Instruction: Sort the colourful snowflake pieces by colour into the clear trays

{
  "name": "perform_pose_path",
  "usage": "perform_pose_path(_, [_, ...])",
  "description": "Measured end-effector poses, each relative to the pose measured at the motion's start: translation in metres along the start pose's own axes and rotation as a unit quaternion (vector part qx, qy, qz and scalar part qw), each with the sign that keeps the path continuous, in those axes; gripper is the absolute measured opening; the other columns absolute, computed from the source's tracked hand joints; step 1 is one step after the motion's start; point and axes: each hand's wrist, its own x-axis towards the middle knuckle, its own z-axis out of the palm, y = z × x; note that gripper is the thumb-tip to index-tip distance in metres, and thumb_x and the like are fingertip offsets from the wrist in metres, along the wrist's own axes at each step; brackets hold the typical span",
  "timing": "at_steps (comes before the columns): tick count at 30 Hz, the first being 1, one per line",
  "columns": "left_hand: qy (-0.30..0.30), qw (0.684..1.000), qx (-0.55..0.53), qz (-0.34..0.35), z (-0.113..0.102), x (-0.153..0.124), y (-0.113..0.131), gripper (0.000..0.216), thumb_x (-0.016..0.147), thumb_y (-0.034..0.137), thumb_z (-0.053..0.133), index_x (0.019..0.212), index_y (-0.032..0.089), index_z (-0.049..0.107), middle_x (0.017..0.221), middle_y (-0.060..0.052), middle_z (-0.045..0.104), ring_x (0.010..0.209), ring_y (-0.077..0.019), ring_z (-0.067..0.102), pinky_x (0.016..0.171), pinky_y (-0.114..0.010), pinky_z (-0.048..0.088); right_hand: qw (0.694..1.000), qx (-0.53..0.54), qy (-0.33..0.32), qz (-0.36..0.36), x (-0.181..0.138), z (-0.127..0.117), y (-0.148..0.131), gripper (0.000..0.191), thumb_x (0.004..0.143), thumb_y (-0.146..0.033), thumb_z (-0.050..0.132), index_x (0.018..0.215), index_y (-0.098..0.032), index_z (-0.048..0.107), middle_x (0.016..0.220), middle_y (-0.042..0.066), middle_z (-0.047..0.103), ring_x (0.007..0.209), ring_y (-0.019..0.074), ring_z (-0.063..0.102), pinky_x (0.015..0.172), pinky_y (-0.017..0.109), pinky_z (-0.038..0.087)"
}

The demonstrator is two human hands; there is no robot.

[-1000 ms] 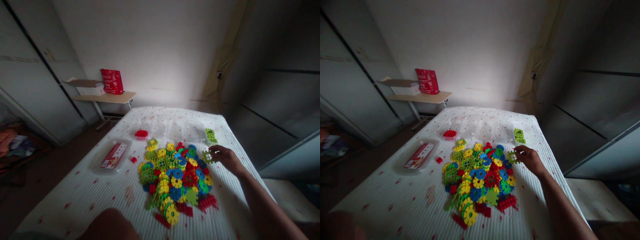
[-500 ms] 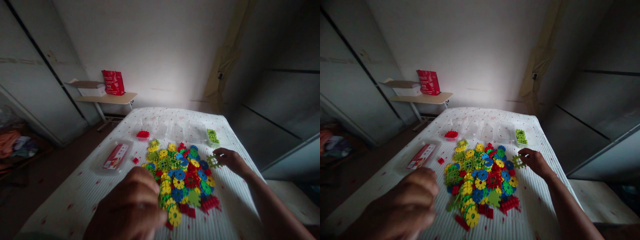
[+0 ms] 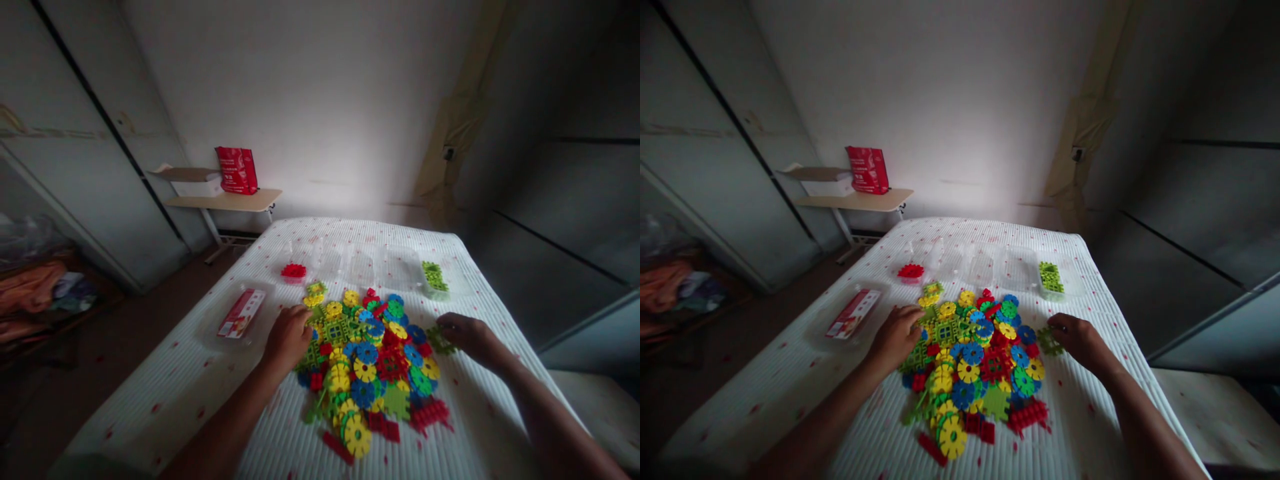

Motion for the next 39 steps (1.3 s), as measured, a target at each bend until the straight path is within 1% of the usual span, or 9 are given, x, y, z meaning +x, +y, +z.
perform_pose_path(5, [-0.014,1.0,0.021,0.01,-0.004,0.002,0.011,0.025,0.076,0.013,0.047,0.091,0.019,0.066,0.104,-0.007,0.062,0.101,-0.0191,0.053,0.096,-0.035,0.038,1.0,-0.019,0.002,-0.008,0.001,0.002,0.002,0.026,0.073,-0.034,0.043,0.081,-0.019,0.064,0.072,0.004,0.067,0.059,0.0161,0.061,0.056,0.026,0.046])
perform_pose_path(7, [-0.004,0.999,0.031,0.016,-0.008,0.008,0.015,0.026,0.078,0.013,0.046,0.095,0.02,0.065,0.102,-0.006,0.062,0.1,-0.0187,0.052,0.095,-0.034,0.039,1.0,-0.021,0.006,-0.012,0.001,0.002,0.002,0.026,0.074,-0.034,0.043,0.08,-0.019,0.064,0.072,0.004,0.067,0.059,0.0159,0.061,0.057,0.025,0.046])
perform_pose_path(11, [0.009,0.997,0.059,0.042,-0.009,0.03,0.02,0.036,0.079,0.009,0.041,0.109,0.018,0.06,0.119,-0.006,0.056,0.109,-0.018,0.047,0.096,-0.03,0.038,1.0,-0.024,0.008,-0.017,0.0,0.004,0.004,0.027,0.075,-0.035,0.043,0.081,-0.019,0.064,0.073,0.004,0.068,0.06,0.016,0.061,0.057,0.025,0.046])
perform_pose_path(15, [-0.046,0.993,0.105,0.01,-0.003,0.047,0.02,0.047,0.075,0.012,0.049,0.12,0.021,0.051,0.126,-0.007,0.052,0.111,-0.0252,0.045,0.09,-0.038,0.041,0.999,-0.035,0.006,-0.022,0.001,0.006,0.005,0.027,0.076,-0.035,0.043,0.08,-0.019,0.064,0.074,0.004,0.068,0.061,0.016,0.062,0.057,0.025,0.046])
perform_pose_path(17, [-0.075,0.99,0.118,-0.007,0.001,0.049,0.018,0.048,0.073,0.014,0.051,0.12,0.025,0.051,0.126,-0.006,0.052,0.111,-0.028,0.045,0.085,-0.041,0.043,0.999,-0.039,0.007,-0.02,0.001,0.006,0.006,0.026,0.077,-0.035,0.043,0.079,-0.019,0.064,0.074,0.004,0.068,0.062,0.0157,0.061,0.058,0.024,0.046])
perform_pose_path(23, [-0.119,0.988,0.098,0.01,0.005,0.049,0.008,0.039,0.074,0.005,0.046,0.102,0.025,0.063,0.112,-0.004,0.057,0.101,-0.0187,0.051,0.086,-0.029,0.041,0.999,-0.042,0.004,-0.023,0.001,0.007,0.008,0.027,0.077,-0.035,0.043,0.082,-0.02,0.064,0.078,0.003,0.068,0.064,0.0156,0.062,0.06,0.024,0.047])
perform_pose_path(27, [-0.113,0.988,0.102,0.034,0.002,0.048,0.005,0.037,0.073,0.002,0.045,0.091,0.025,0.068,0.101,-0.004,0.057,0.095,-0.0177,0.051,0.082,-0.026,0.041,0.999,-0.039,0.003,-0.02,0.001,0.007,0.009,0.027,0.077,-0.035,0.043,0.084,-0.019,0.064,0.08,0.004,0.068,0.065,0.0158,0.062,0.062,0.025,0.047])
perform_pose_path(32, [-0.107,0.99,0.08,0.041,-0.001,0.045,0.004,0.036,0.073,0.002,0.044,0.088,0.024,0.068,0.096,-0.005,0.057,0.093,-0.0177,0.051,0.079,-0.026,0.042,1.0,-0.028,0.003,-0.014,0.001,0.007,0.007,0.027,0.076,-0.035,0.044,0.084,-0.02,0.064,0.079,0.004,0.068,0.066,0.0162,0.062,0.062,0.025,0.047])
perform_pose_path(39, [-0.023,0.997,-0.063,0.026,0.01,0.044,-0.012,0.042,0.063,-0.006,0.044,0.088,0.02,0.066,0.089,-0.003,0.057,0.086,-0.0141,0.054,0.077,-0.026,0.044,1.0,-0.019,0.011,-0.011,0.001,0.009,0.01,0.025,0.076,-0.035,0.045,0.083,-0.02,0.064,0.078,0.003,0.068,0.067,0.0168,0.062,0.063,0.027,0.046])
